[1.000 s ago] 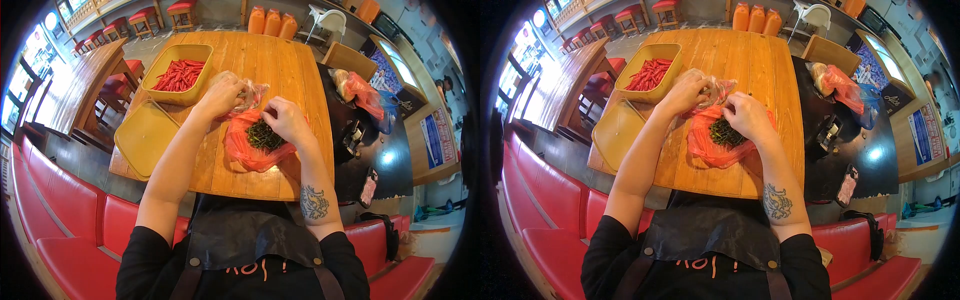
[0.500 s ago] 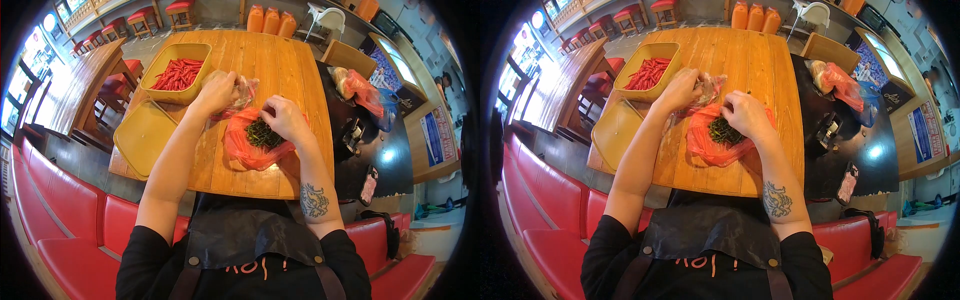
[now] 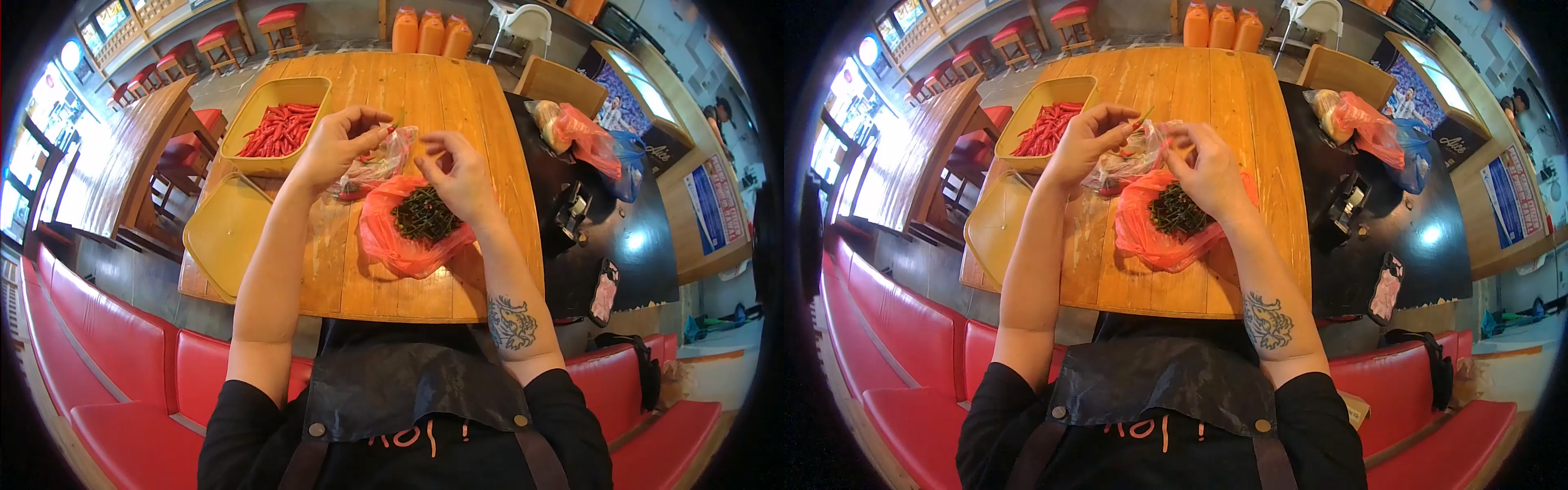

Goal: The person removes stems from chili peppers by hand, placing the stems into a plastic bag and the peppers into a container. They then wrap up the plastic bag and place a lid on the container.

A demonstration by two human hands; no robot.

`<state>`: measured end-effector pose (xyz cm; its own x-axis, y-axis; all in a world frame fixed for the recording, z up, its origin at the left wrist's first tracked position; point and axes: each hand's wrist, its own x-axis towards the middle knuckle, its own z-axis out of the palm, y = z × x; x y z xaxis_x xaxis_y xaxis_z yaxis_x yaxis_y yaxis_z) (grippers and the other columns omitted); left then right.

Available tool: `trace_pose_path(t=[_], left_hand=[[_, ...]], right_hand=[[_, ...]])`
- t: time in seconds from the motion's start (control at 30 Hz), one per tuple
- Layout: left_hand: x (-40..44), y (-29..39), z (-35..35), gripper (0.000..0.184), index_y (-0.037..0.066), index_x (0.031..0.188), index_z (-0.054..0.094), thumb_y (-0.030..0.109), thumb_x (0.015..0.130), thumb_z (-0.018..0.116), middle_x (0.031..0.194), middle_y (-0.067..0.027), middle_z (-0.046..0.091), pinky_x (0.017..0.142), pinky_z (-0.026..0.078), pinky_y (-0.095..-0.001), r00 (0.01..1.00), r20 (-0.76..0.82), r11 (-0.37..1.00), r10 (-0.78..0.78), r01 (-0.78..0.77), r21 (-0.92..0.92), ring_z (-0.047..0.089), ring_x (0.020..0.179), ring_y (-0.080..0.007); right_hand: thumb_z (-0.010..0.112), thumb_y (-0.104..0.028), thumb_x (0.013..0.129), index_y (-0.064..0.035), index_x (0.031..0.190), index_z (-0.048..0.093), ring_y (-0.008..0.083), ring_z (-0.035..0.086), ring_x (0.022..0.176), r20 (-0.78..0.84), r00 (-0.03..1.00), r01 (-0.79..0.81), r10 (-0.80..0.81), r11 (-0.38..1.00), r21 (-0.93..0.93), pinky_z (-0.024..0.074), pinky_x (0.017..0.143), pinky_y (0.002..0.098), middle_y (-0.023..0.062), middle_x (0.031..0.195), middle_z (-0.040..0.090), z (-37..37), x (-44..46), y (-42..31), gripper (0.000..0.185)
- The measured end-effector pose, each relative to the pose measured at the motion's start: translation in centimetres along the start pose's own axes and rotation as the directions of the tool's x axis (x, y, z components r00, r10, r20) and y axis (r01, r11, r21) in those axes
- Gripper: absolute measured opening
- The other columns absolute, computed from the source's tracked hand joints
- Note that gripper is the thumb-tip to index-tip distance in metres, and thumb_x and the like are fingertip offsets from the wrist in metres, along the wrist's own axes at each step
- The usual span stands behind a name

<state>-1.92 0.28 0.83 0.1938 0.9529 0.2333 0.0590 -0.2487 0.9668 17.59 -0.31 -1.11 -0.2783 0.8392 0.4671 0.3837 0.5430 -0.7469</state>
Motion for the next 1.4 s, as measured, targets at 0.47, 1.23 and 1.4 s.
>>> trace_pose_path(t=[0.47,1.23,1.4], left_hand=[[-0.3,0.1,2.1,0.013,-0.003,0.089,0.061,0.008,0.082,0.060,0.072,-0.0006,0.055,0.059,0.042,-0.0210,0.987,0.158,0.999,0.033,-0.029,-0.030,0.049,0.061,-0.0064],[-0.5,0.0,-6.5,0.017,0.003,0.090,0.062,0.011,0.075,0.063,0.084,-0.0121,0.061,0.071,0.047,-0.0311,0.869,-0.393,0.793,0.300,0.002,0.609,0.060,0.078,-0.0218],[-0.6,0.2,-6.1,0.018,0.004,0.091,0.062,0.013,0.076,0.061,0.096,-0.0152,0.056,0.084,0.041,-0.0373,0.779,-0.400,0.382,0.483,0.224,0.897,0.053,0.095,-0.0292]], right_hand=[[0.063,0.000,0.071,-0.0023,0.072,0.055,0.0239,0.054,0.062,-0.208,0.926,0.311,-0.316,0.949,-0.056,0.0437,0.055,0.0314,0.0090,0.070,0.050,-0.4,0.3,0.2,0.008],[0.060,-0.008,0.070,0.0011,0.070,0.057,0.0203,0.056,0.063,0.187,0.982,0.025,-0.013,0.998,-0.058,0.0441,0.058,0.0304,0.0095,0.070,0.057,-2.7,-0.1,1.8,0.009],[0.065,-0.013,0.071,0.0017,0.071,0.058,0.0193,0.057,0.067,0.456,0.883,-0.024,0.108,0.982,-0.186,0.0442,0.062,0.0302,0.0097,0.072,0.059,-2.9,-0.2,0.0,0.016]])
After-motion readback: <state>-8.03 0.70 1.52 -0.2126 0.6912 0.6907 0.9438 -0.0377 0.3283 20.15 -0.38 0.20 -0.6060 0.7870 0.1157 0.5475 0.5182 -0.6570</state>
